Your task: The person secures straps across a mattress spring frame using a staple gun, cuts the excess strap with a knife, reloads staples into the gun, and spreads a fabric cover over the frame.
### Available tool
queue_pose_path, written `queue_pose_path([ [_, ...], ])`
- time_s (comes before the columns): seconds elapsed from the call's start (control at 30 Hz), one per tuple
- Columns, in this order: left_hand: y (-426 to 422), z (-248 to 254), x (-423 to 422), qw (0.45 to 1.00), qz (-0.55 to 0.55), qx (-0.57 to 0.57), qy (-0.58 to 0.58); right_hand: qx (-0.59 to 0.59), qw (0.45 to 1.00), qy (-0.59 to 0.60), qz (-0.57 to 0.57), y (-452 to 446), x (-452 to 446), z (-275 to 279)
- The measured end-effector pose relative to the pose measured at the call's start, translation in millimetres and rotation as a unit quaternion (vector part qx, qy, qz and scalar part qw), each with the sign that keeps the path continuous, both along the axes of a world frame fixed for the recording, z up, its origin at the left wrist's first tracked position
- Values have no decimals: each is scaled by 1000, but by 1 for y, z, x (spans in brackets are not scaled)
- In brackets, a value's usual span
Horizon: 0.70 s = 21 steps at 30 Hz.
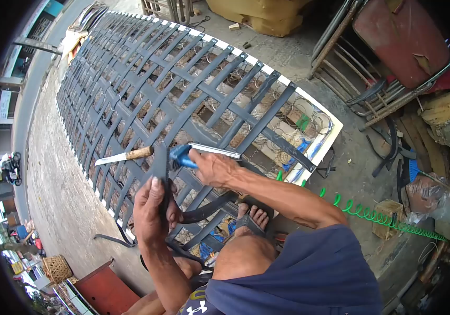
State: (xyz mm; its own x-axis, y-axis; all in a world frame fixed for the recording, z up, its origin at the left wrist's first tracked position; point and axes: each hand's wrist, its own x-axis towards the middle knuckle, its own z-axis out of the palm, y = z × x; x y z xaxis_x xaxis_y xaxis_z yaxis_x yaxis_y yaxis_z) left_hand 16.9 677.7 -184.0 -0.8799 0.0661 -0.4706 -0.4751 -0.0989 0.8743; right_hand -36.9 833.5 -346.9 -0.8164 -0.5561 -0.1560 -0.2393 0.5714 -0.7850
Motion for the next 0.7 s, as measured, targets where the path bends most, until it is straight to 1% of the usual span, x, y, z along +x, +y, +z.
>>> queue_pose_path([
  [0.03, 4, -6, -4, 998, -34, -3, -44, -45, 995, -72, -59, 21, -4, 24],
  [0.1, 23, -22, -14, 991, -91, -58, -73, -7, 974, -113, -198, 62, -5, 53],
  [0.13, 34, -40, -17, 983, -140, -74, -90, -6, 962, -68, -266, 82, 0, 56],
  [0.17, 49, -56, -23, 974, -183, -61, -117, -2, 943, -22, -331, 104, 7, 57],
  [0.2, 67, -83, -27, 964, -216, -26, -149, 22, 916, 19, -400, 125, 17, 51],
  [0.23, 89, -92, -34, 945, -278, -104, -137, 46, 883, 63, -463, 147, 28, 41],
  [0.27, 108, -120, -33, 933, -318, -130, -111, 92, 846, 107, -514, 171, 41, 29],
  [0.3, 127, -130, -40, 897, -381, -194, -111, 138, 803, 146, -560, 193, 58, 21],
  [0.33, 143, -129, -45, 885, -402, -215, -96, 164, 767, 105, -611, 211, 74, 20],
  [0.37, 156, -145, -49, 882, -409, -213, -93, 188, 724, 63, -661, 230, 92, 20],
  [0.43, 177, -199, -50, 820, -455, -342, -60, 179, 679, 50, -710, 263, 138, 4],
  [0.47, 181, -214, -48, 832, -442, -332, -45, 180, 667, 46, -722, 273, 157, -5],
  [0.5, 183, -210, -49, 822, -460, -332, -45, 184, 645, 10, -741, 278, 180, -13],
  [0.53, 183, -198, -53, 856, -424, -290, -64, 188, 622, -26, -760, 281, 206, -22],
  [0.57, 184, -192, -56, 886, -384, -248, -83, 190, 607, -33, -771, 280, 233, -37],
  [0.6, 182, -209, -50, 912, -336, -215, -96, 232, 608, -46, -758, 281, 255, -60],
  [0.63, 183, -208, -50, 910, -344, -216, -87, 270, 611, -55, -742, 284, 272, -84],
  [0.67, 182, -208, -51, 920, -321, -191, -119, 244, 598, -101, -756, 286, 290, -107],
  [0.7, 180, -207, -54, 925, -302, -170, -154, 236, 587, -106, -767, 284, 301, -126],
])
